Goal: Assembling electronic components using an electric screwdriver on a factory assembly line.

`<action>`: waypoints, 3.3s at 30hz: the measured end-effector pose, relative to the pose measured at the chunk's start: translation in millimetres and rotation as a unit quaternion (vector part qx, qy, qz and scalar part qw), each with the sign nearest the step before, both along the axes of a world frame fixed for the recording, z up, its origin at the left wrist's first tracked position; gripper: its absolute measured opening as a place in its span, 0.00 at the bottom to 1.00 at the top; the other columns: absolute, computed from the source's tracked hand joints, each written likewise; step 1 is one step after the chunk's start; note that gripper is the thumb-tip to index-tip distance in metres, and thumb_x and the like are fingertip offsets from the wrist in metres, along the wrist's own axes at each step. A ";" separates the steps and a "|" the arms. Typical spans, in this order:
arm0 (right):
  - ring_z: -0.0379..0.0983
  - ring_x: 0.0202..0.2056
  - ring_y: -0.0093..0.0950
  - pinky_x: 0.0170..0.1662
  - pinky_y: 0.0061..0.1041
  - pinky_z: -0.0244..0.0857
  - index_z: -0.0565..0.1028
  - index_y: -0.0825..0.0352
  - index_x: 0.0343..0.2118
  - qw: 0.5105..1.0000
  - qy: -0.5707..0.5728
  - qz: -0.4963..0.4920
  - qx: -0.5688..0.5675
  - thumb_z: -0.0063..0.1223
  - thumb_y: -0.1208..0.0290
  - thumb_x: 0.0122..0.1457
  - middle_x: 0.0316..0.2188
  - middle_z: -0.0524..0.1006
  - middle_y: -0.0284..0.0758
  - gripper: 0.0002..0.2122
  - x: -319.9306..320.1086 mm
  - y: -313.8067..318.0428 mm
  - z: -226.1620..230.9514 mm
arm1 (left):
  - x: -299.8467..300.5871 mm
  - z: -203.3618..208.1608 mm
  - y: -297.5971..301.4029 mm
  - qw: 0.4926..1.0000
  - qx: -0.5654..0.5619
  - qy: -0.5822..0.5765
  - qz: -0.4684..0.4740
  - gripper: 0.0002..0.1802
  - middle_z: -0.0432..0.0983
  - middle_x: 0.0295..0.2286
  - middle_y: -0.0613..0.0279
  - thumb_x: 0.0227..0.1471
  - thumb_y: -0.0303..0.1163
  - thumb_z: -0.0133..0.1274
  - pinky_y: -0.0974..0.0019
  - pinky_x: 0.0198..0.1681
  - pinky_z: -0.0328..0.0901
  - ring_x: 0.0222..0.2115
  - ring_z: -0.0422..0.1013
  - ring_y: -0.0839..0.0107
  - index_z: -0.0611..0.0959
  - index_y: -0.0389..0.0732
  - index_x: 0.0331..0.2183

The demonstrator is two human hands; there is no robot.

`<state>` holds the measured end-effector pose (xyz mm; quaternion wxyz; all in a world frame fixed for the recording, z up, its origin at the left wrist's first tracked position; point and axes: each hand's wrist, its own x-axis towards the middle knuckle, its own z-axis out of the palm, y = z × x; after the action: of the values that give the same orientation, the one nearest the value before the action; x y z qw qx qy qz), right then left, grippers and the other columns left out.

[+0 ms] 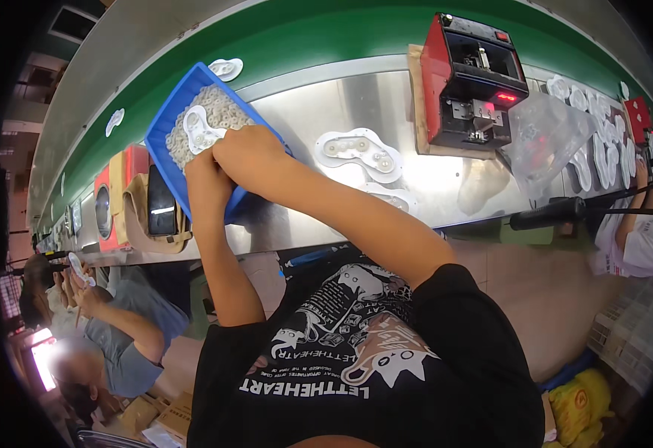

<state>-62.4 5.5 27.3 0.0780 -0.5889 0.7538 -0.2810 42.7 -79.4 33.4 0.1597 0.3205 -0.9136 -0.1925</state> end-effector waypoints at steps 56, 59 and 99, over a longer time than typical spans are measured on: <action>0.72 0.33 0.23 0.38 0.23 0.67 0.80 0.68 0.36 0.967 -0.205 -0.140 -0.053 0.66 0.79 0.50 0.30 0.80 0.32 0.10 -14.7 215.6 -47.6 | 19.0 -60.4 158.7 0.933 0.178 0.224 -0.217 0.08 0.78 0.45 0.53 0.52 0.22 0.59 0.54 0.53 0.66 0.49 0.71 0.52 0.82 0.36 0.37; 0.67 0.30 0.20 0.36 0.21 0.64 0.78 0.69 0.35 0.959 -0.223 -0.166 -0.056 0.66 0.79 0.49 0.28 0.77 0.30 0.10 -14.9 211.2 -44.7 | 15.8 -63.4 160.3 0.942 0.163 0.202 -0.213 0.07 0.78 0.46 0.54 0.51 0.23 0.61 0.54 0.54 0.64 0.50 0.69 0.53 0.83 0.37 0.35; 0.76 0.32 0.22 0.36 0.22 0.69 0.75 0.68 0.40 0.768 -0.442 -0.283 -0.368 0.70 0.80 0.47 0.29 0.76 0.32 0.17 -51.7 406.4 -57.8 | -17.7 -69.9 164.1 0.956 0.071 0.177 -0.222 0.06 0.77 0.33 0.49 0.49 0.23 0.57 0.56 0.42 0.68 0.35 0.73 0.53 0.80 0.33 0.33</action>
<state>-114.1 412.0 -30.5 0.0966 -0.1431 0.6080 -0.7750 24.9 84.7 -36.6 0.2491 0.0813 -0.9026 -0.3415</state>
